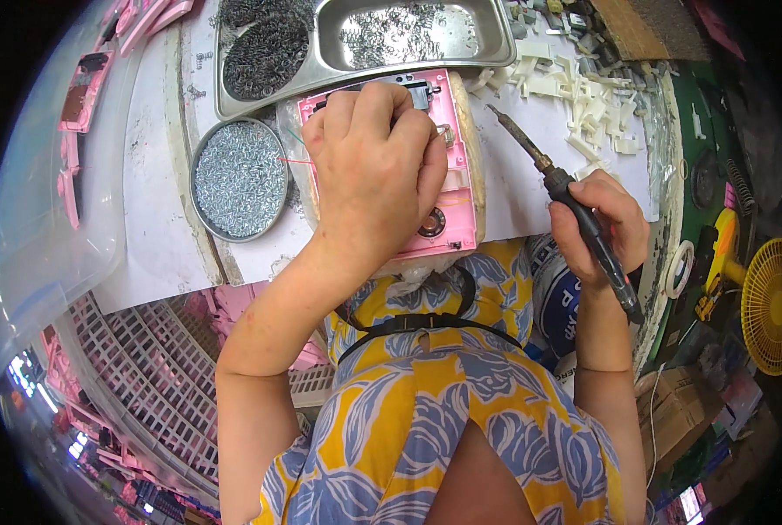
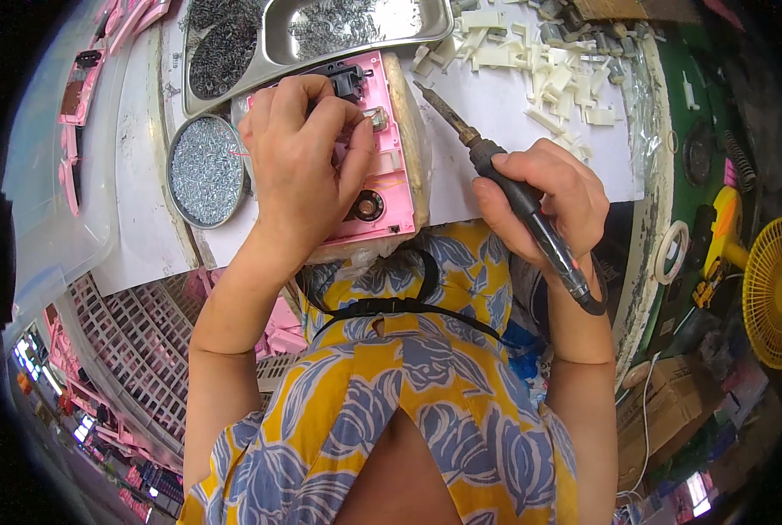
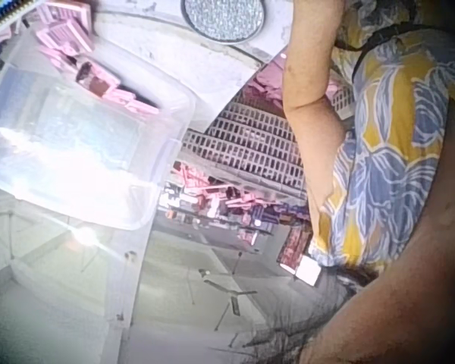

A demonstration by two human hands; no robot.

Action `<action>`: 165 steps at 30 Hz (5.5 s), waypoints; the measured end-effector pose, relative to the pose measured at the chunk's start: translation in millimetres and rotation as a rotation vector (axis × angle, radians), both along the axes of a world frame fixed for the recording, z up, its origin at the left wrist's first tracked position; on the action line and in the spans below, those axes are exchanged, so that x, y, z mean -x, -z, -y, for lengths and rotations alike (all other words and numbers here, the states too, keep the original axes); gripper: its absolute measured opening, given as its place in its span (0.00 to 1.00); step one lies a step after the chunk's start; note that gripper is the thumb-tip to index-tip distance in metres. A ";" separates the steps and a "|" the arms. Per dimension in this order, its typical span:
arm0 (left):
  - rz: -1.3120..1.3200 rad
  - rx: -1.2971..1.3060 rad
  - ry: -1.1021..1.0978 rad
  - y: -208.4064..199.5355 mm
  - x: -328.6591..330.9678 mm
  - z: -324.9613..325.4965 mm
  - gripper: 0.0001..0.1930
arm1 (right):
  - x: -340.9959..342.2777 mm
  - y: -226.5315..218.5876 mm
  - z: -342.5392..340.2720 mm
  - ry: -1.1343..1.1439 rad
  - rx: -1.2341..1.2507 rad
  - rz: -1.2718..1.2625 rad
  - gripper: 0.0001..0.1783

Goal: Assembling electronic components and soldering wires inside a plastic toy housing.

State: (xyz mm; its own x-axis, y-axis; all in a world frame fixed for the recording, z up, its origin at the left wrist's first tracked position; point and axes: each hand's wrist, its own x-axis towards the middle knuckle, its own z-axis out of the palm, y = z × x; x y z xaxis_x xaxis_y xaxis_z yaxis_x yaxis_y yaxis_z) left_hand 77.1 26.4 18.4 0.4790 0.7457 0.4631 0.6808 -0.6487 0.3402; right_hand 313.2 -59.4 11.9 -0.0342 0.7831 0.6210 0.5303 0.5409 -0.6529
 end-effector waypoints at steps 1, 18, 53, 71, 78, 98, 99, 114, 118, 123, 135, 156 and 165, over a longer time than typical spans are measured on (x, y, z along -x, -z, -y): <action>0.002 0.004 0.000 0.0 -0.1 0.1 0.06 | -0.3 -0.3 0.6 0.005 0.005 0.002 0.19; -0.542 0.143 0.093 -58.2 82.5 -18.6 0.14 | -10.9 -12.6 1.3 0.053 0.043 0.013 0.20; 0.383 0.678 -0.008 -15.4 50.0 -19.8 0.04 | 58.3 -32.1 -50.8 -0.060 0.210 -0.286 0.24; 0.309 0.350 -0.013 2.9 46.7 -15.5 0.05 | 43.1 -26.5 -44.6 -0.223 0.241 -0.026 0.14; 0.310 0.342 -0.020 4.6 45.6 -15.4 0.05 | 43.5 -24.0 -45.8 -0.227 0.225 -0.029 0.14; 0.310 0.305 -0.076 5.0 41.5 -12.5 0.05 | 36.0 -31.1 -48.3 -0.222 0.237 0.036 0.13; 0.306 0.304 -0.079 4.6 41.5 -12.3 0.05 | 37.0 -33.8 -48.5 -0.220 0.260 0.050 0.12; 0.362 0.274 -0.070 10.1 42.1 -11.3 0.04 | 43.5 -31.6 -57.6 -0.240 0.240 0.091 0.10; 0.363 0.264 -0.070 11.3 41.4 -11.8 0.04 | 42.6 -29.4 -59.4 -0.241 0.214 0.093 0.11; 0.348 0.219 -0.082 10.2 39.0 -10.8 0.05 | 41.8 -30.2 -59.9 -0.238 0.220 0.107 0.12; 0.333 0.142 -0.096 13.8 36.9 -9.2 0.06 | 28.2 -34.0 -45.0 -0.230 0.240 0.056 0.14; 0.336 0.152 -0.130 16.2 35.1 -7.3 0.06 | 2.1 -24.2 -22.6 -0.128 0.242 -0.117 0.17; 0.317 0.151 -0.149 12.9 33.9 -6.4 0.06 | -0.7 -26.3 -19.2 -0.094 0.252 -0.116 0.15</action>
